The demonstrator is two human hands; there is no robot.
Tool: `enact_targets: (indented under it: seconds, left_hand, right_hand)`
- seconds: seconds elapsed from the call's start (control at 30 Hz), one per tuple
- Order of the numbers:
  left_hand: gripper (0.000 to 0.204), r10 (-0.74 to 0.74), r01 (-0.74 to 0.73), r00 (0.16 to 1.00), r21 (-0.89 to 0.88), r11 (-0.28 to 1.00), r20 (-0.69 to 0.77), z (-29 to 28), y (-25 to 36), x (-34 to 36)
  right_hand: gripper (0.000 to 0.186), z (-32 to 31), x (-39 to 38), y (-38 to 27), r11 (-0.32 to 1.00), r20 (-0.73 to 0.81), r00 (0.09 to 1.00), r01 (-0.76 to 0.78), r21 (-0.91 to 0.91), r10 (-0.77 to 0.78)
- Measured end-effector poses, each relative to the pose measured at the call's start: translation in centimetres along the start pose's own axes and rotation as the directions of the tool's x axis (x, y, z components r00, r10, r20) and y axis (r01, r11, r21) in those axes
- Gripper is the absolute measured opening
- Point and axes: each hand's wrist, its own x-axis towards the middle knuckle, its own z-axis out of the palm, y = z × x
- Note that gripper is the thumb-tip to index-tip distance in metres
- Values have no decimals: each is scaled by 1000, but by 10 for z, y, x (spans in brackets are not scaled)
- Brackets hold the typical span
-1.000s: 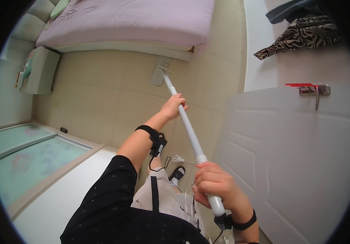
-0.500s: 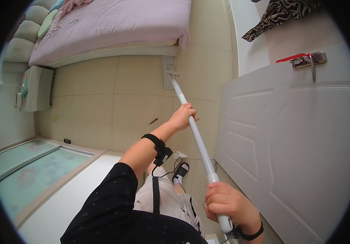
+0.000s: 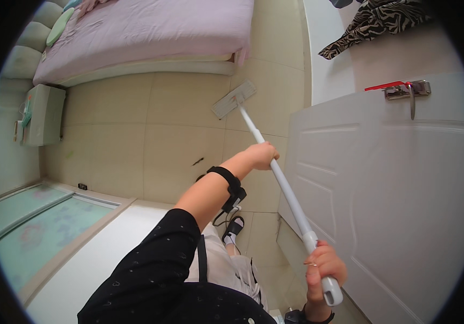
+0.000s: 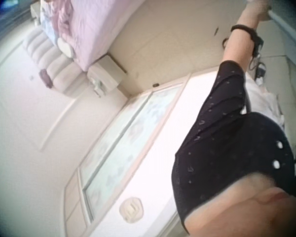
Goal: The person cleans the floor by hand using a mop, moving it across the surface from a bedroom through a hallway and into a bathroom.
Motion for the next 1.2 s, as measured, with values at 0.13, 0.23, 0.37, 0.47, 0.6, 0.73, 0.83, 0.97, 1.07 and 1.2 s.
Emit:
enact_targets:
  seconds: [0.13, 0.23, 0.37, 0.47, 0.6, 0.73, 0.83, 0.97, 1.07, 1.2]
  left_hand:
    - [16, 94, -91, 974, -24, 996, 204, 69, 72, -18]
    - [22, 119, -97, 916, -76, 992, 383, 129, 140, -54]
    - [32, 96, -57, 834, -87, 995, 544, 171, 201, -105]
    - [28, 99, -91, 803, -43, 995, 587, 155, 193, -112]
    - [23, 91, -100, 877, -6, 995, 473, 99, 186, -132]
    - [16, 119, -113, 989, -73, 991, 90, 84, 152, -112]
    - [17, 65, -69, 994, -46, 997, -86, 106, 112, -88]
    - [22, 100, -102, 995, -59, 993, -26, 174, 113, -83]
    - [21, 177, -173, 950, -37, 984, 258, 257, 184, -75]
    - [31, 141, -148, 837, -29, 989, 528, 334, 256, -126]
  right_hand:
    - [24, -41, -62, -10, 971, -388, 903, -106, 213, 183]
    - [25, -68, -51, -44, 923, -442, 849, -126, 365, 290]
    - [25, -96, -114, -52, 849, -579, 673, -144, 507, 460]
    - [26, -95, -107, -54, 840, -582, 665, -127, 528, 467]
    - [32, -78, -102, -63, 962, -243, 966, 144, 232, -86]
    - [27, -88, -134, -16, 939, 44, 965, 241, 246, -260]
    - [31, -49, -163, 13, 982, 9, 991, 134, 135, -136]
    - [25, -33, -210, 21, 989, -400, 907, -90, 113, 128]
    - [22, -91, -221, 7, 914, -674, 636, -134, 382, 375]
    - [17, -145, -294, 14, 791, -771, 211, -21, 611, 601]
